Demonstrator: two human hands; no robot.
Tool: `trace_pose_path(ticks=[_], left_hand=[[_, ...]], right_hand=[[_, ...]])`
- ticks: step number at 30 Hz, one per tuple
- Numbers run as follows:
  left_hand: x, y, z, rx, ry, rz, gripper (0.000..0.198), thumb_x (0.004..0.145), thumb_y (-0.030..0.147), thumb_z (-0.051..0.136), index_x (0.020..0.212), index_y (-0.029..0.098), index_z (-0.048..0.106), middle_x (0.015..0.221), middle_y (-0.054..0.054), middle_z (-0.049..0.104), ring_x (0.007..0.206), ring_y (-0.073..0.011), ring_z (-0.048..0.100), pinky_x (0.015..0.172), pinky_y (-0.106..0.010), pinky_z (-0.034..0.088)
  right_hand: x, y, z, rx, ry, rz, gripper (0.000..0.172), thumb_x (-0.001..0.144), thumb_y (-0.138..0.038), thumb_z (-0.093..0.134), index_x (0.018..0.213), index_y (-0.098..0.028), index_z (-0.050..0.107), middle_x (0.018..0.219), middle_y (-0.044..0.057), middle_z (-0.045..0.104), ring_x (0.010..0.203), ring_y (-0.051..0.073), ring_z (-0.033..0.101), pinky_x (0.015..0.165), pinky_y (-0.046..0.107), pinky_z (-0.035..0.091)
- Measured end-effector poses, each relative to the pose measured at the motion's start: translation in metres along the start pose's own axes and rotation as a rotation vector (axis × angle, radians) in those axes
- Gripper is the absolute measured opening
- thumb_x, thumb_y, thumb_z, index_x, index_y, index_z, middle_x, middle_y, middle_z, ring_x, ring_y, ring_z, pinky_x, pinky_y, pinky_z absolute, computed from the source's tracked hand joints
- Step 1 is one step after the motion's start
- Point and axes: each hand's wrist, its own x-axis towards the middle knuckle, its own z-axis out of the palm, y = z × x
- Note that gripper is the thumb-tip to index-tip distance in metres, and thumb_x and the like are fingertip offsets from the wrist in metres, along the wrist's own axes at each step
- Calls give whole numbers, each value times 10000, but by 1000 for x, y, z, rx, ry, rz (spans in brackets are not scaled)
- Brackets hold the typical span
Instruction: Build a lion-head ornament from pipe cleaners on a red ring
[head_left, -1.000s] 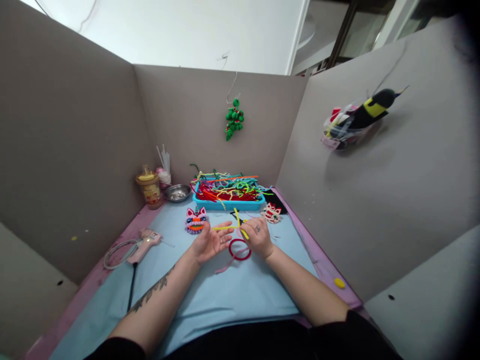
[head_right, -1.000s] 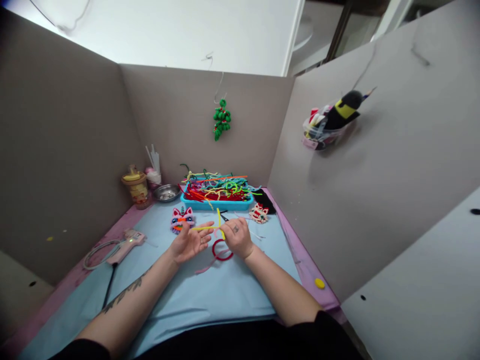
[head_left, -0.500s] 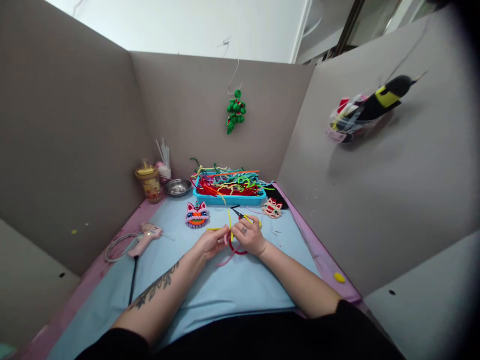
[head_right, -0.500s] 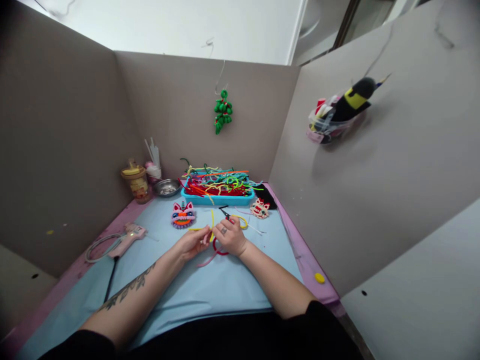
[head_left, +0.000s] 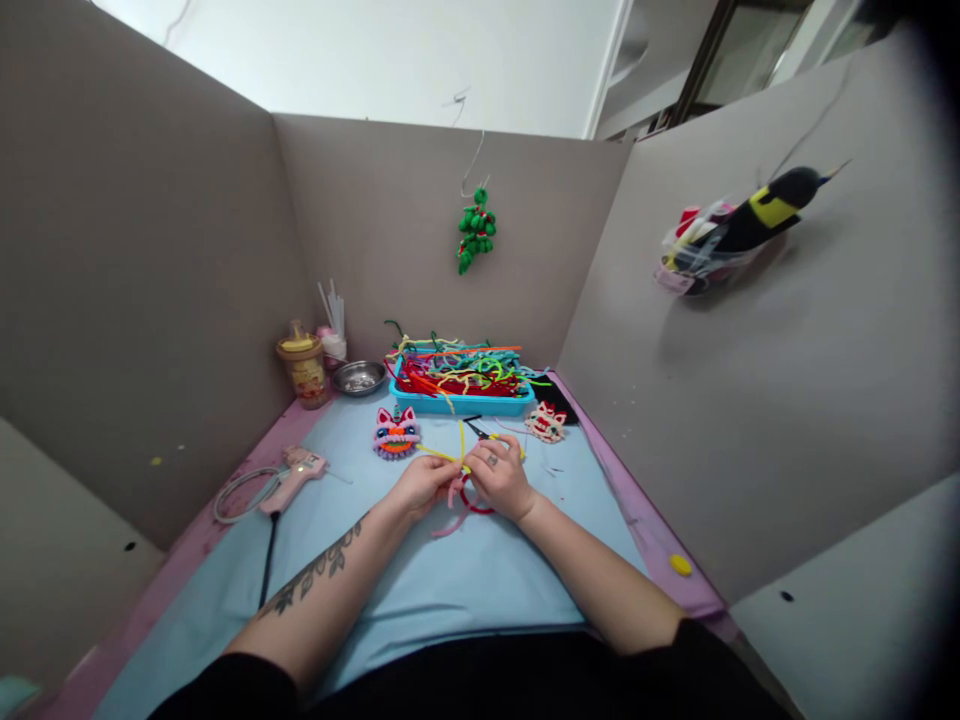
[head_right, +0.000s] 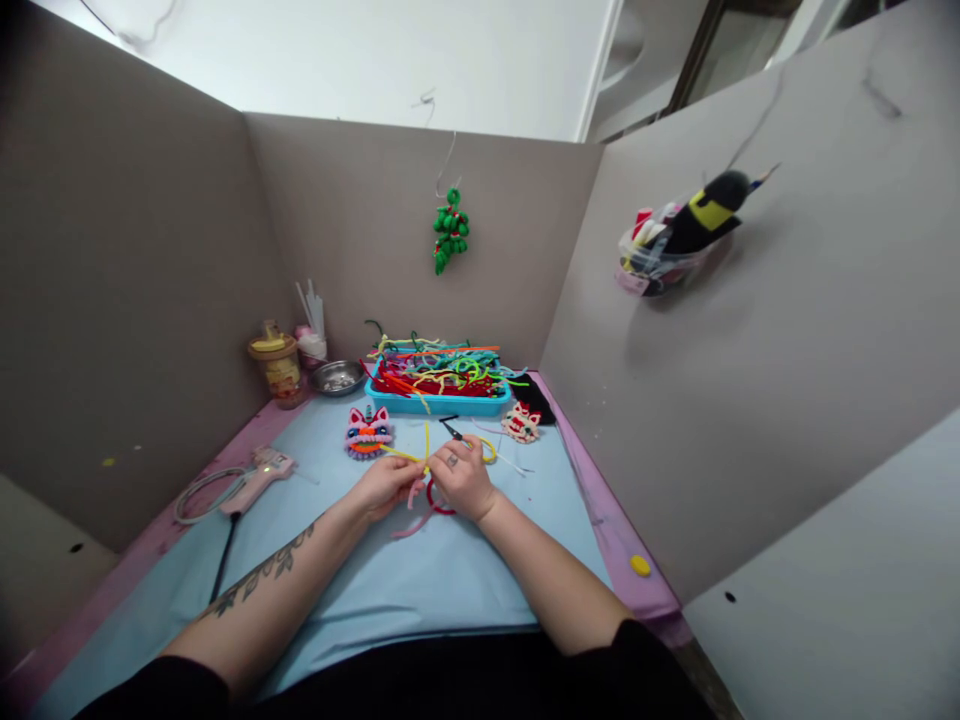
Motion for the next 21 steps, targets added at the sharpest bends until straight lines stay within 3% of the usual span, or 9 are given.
trace_pose_path(ticks=[9, 21], left_hand=[[-2, 4, 3, 102, 9, 57, 224, 625, 305, 668, 602, 107, 567, 505, -8, 566, 424, -78, 486, 401, -183, 358], [2, 3, -1, 157, -1, 108, 202, 634, 305, 615, 571, 125, 551, 487, 2, 556, 405, -79, 455, 390, -194, 321]], right_hand=[[2, -1, 0, 85, -28, 53, 124, 842, -207, 484, 872, -199, 605, 840, 40, 622, 893, 191, 474, 915, 400, 234], [3, -3, 1, 218, 52, 95, 106, 823, -193, 520, 887, -217, 601, 872, 29, 640, 935, 201, 490, 878, 392, 304]])
